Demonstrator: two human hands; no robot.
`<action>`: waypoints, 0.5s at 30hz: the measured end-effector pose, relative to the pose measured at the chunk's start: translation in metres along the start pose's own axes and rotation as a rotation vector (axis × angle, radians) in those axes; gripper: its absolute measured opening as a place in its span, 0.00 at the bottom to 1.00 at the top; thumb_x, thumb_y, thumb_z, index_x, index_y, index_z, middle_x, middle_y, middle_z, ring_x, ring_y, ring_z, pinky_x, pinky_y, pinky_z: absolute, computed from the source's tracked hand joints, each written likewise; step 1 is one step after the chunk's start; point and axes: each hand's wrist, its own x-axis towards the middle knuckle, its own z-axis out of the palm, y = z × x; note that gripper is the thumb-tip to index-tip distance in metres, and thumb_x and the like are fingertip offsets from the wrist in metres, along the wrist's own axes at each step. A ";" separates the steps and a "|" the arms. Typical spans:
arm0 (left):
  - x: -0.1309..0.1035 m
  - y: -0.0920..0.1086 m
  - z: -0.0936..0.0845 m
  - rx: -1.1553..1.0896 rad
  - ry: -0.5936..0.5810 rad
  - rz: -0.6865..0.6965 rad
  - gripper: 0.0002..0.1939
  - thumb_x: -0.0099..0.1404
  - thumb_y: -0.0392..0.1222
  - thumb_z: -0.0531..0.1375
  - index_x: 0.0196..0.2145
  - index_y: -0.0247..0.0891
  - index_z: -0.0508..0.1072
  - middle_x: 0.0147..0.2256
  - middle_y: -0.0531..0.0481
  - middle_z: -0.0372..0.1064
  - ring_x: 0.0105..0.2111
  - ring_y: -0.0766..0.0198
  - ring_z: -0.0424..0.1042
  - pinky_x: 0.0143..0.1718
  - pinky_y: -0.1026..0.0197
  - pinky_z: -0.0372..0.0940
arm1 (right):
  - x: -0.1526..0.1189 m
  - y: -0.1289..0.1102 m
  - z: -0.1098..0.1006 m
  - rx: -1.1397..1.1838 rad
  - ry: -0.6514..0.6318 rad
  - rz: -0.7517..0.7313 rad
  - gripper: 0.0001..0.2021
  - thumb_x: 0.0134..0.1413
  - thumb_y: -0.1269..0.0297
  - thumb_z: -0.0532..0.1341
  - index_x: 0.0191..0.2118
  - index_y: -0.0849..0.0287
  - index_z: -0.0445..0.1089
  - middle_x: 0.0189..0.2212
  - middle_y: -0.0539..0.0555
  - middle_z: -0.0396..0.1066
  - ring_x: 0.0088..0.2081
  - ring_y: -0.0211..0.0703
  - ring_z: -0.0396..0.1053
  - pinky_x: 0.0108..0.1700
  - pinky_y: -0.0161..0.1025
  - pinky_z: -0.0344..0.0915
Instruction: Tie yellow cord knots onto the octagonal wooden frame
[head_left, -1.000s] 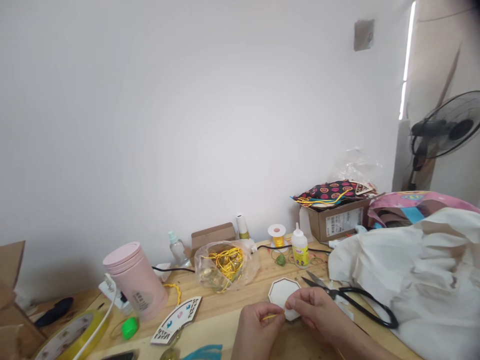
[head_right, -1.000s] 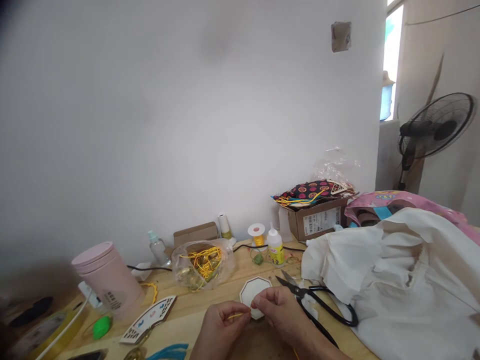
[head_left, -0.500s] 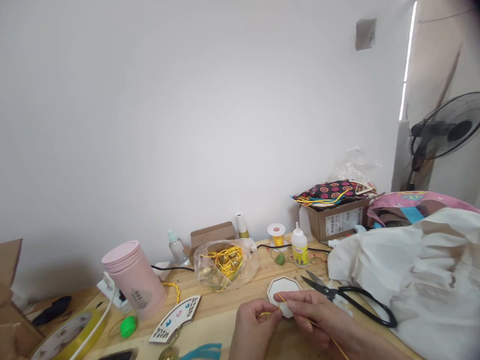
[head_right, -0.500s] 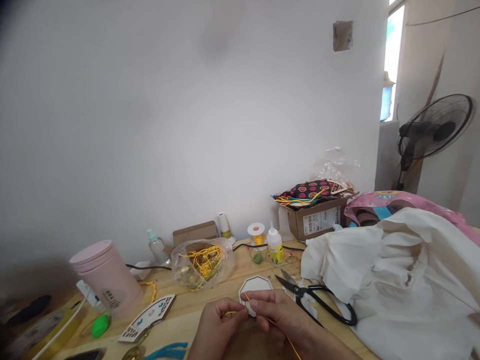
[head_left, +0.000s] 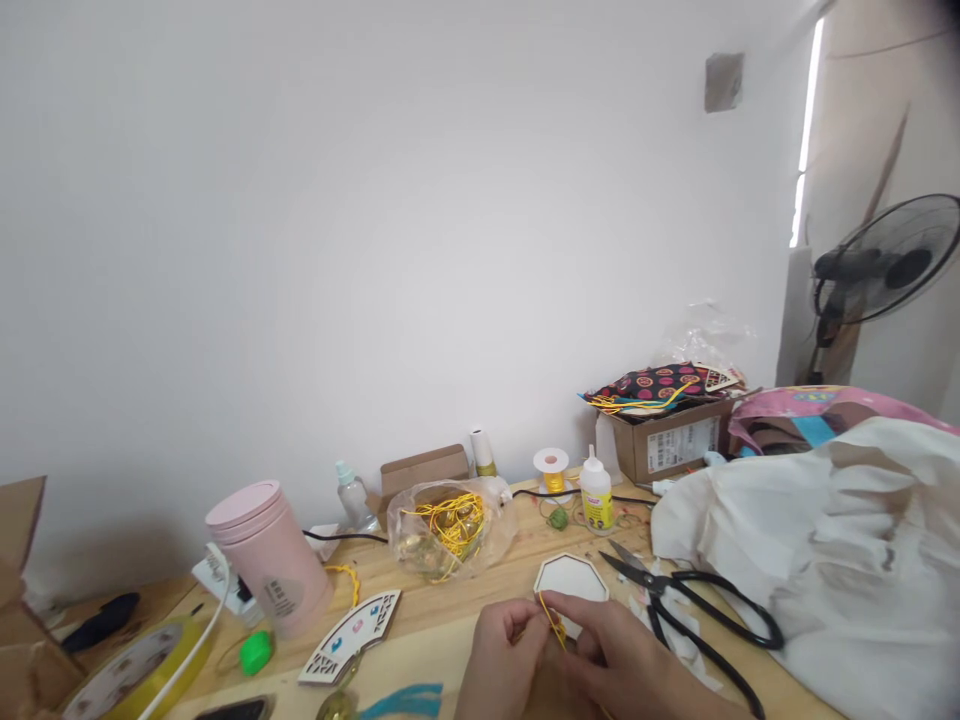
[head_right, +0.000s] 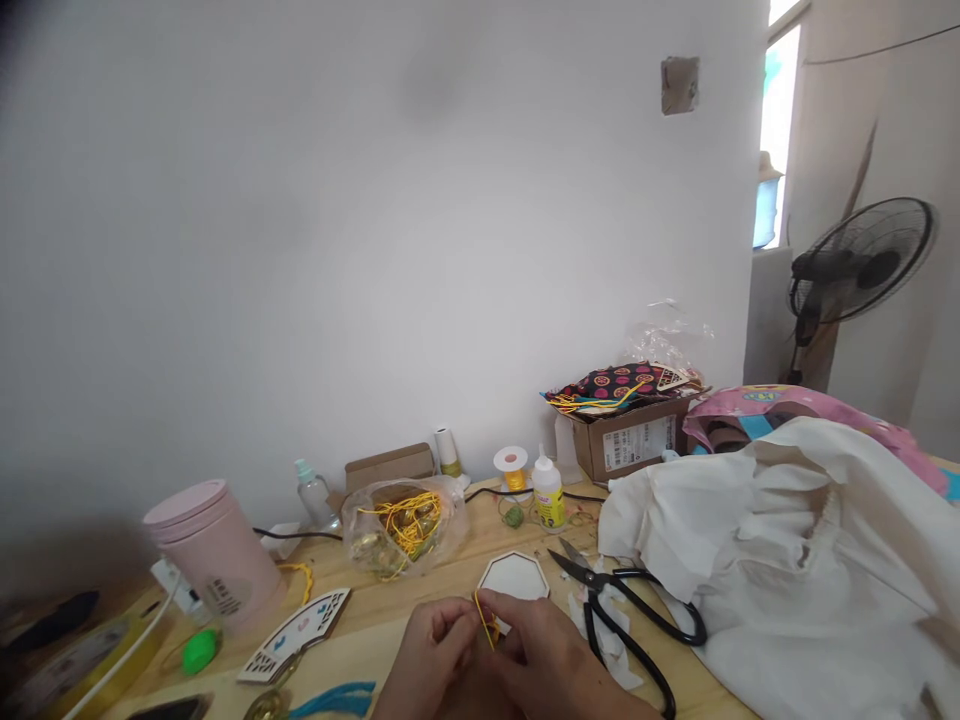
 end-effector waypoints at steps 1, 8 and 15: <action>0.000 0.000 0.000 -0.013 -0.015 -0.003 0.12 0.51 0.38 0.53 0.18 0.29 0.71 0.16 0.53 0.65 0.21 0.65 0.64 0.22 0.67 0.56 | 0.000 -0.001 -0.001 -0.037 0.019 -0.009 0.12 0.43 0.72 0.52 0.37 0.60 0.65 0.12 0.41 0.50 0.14 0.29 0.47 0.15 0.26 0.40; -0.001 0.000 0.000 -0.039 -0.105 0.017 0.11 0.49 0.34 0.53 0.24 0.30 0.74 0.22 0.49 0.71 0.27 0.60 0.67 0.27 0.65 0.59 | -0.001 -0.004 -0.004 -0.130 0.033 -0.017 0.16 0.42 0.73 0.54 0.41 0.57 0.64 0.13 0.41 0.53 0.16 0.30 0.50 0.17 0.26 0.42; -0.002 0.002 0.000 0.030 -0.065 0.035 0.09 0.48 0.36 0.55 0.22 0.30 0.75 0.22 0.47 0.72 0.27 0.59 0.68 0.27 0.64 0.60 | 0.001 -0.009 -0.009 0.059 -0.001 0.008 0.09 0.44 0.69 0.54 0.33 0.62 0.68 0.13 0.44 0.58 0.16 0.31 0.54 0.17 0.27 0.44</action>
